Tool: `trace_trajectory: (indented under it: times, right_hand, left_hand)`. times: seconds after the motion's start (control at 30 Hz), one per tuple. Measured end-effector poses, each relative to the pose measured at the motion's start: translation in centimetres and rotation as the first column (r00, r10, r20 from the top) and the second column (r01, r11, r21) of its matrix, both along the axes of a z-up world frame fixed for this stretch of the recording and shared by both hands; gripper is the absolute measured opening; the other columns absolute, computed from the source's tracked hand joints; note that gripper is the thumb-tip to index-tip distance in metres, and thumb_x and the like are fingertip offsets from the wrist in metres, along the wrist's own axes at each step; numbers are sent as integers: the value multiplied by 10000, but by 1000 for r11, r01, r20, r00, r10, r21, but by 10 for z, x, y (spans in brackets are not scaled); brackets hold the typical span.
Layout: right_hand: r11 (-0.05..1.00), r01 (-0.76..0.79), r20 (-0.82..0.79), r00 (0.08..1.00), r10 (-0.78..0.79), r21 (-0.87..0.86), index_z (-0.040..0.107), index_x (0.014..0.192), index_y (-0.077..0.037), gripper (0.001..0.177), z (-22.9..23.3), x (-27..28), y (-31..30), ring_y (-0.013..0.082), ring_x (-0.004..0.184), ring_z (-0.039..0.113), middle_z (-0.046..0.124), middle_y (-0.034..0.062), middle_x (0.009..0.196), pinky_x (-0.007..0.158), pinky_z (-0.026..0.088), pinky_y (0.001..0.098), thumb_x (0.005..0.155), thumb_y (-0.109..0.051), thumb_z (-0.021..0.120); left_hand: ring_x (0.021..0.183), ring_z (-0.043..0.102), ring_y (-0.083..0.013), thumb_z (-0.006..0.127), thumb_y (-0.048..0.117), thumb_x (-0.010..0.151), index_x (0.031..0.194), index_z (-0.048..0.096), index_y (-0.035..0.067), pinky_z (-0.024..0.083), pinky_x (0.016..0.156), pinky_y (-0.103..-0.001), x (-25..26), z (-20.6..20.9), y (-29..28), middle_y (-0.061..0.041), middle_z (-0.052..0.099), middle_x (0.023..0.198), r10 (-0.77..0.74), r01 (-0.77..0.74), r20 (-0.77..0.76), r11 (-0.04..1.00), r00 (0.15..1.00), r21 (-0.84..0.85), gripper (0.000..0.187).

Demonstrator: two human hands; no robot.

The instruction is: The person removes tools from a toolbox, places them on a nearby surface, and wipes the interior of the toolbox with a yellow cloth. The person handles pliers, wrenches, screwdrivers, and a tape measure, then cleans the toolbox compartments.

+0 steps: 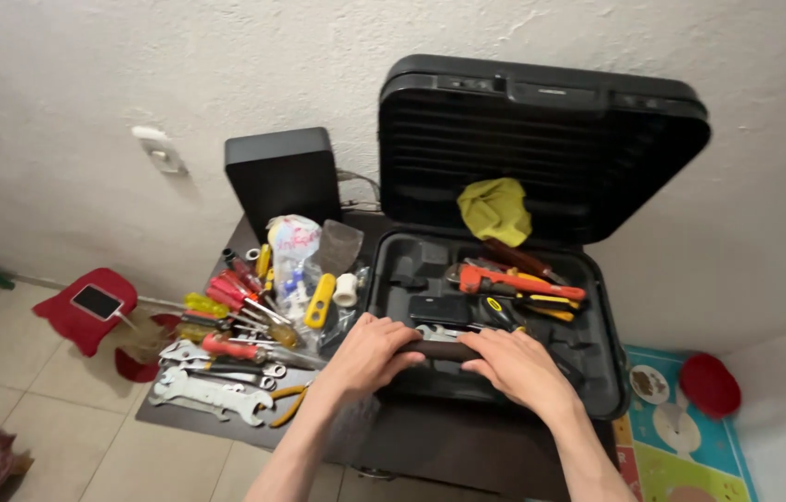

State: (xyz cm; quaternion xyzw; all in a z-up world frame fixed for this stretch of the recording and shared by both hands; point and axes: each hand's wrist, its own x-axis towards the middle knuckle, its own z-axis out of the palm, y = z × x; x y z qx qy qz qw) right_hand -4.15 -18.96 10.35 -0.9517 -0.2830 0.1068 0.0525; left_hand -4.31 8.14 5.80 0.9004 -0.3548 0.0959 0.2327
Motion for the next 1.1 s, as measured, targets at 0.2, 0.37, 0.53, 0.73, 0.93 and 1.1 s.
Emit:
trace_trajectory:
  times: [0.2,0.37,0.53,0.73,0.93,1.1]
  right_hand:
    - [1000,-15,-368,930,17,8,485,1453,-342,447,48,-6,36,236,1270,609,640,-61,1416,965,478,408,1007,-347,515]
    - [998,-22,-439,897,48,64,488,1448,-299,439,45,-8,52,218,1280,595,628,-60,1424,1013,452,381,1010,-328,504]
    - [995,69,-339,940,-40,72,588,1271,-243,303,41,-16,62,224,1111,657,711,-15,1196,952,466,360,995,-361,546]
    - [951,255,-282,938,-200,173,650,1280,-305,366,41,-31,72,164,1099,672,741,-96,1162,964,471,335,928,-402,633]
    - [929,283,-285,935,-212,237,668,1370,-347,500,25,-58,65,185,1225,660,737,-66,1324,1032,441,313,876,-414,706]
    - [883,467,-335,839,-429,41,666,1264,-475,381,45,-95,51,185,1169,640,708,-197,1338,1021,425,346,885,-440,690]
  left_hand:
    - [874,686,-339,549,417,1033,1034,671,91,435,779,-456,-9,28,28,-76,720,913,-36,40,-216,999,976,15,349]
    - [742,683,-357,607,402,1006,1011,708,44,471,652,-438,-12,43,45,-118,735,865,-77,68,-217,996,973,-51,373]
    - [816,668,-268,620,406,994,1064,709,104,415,734,-402,-13,38,60,-43,731,922,-62,56,-163,997,985,-44,322]
    - [824,571,-244,641,431,982,1101,650,184,348,720,-408,-20,30,67,19,676,926,-6,5,11,1000,1000,29,275]
    - [822,600,-262,585,505,1012,1084,640,199,355,742,-413,-42,15,57,-10,664,894,-61,47,121,992,991,117,319]
    - [787,565,-258,584,476,1025,1140,659,167,416,705,-389,-71,-13,28,-9,639,893,-58,71,152,994,987,-83,338]
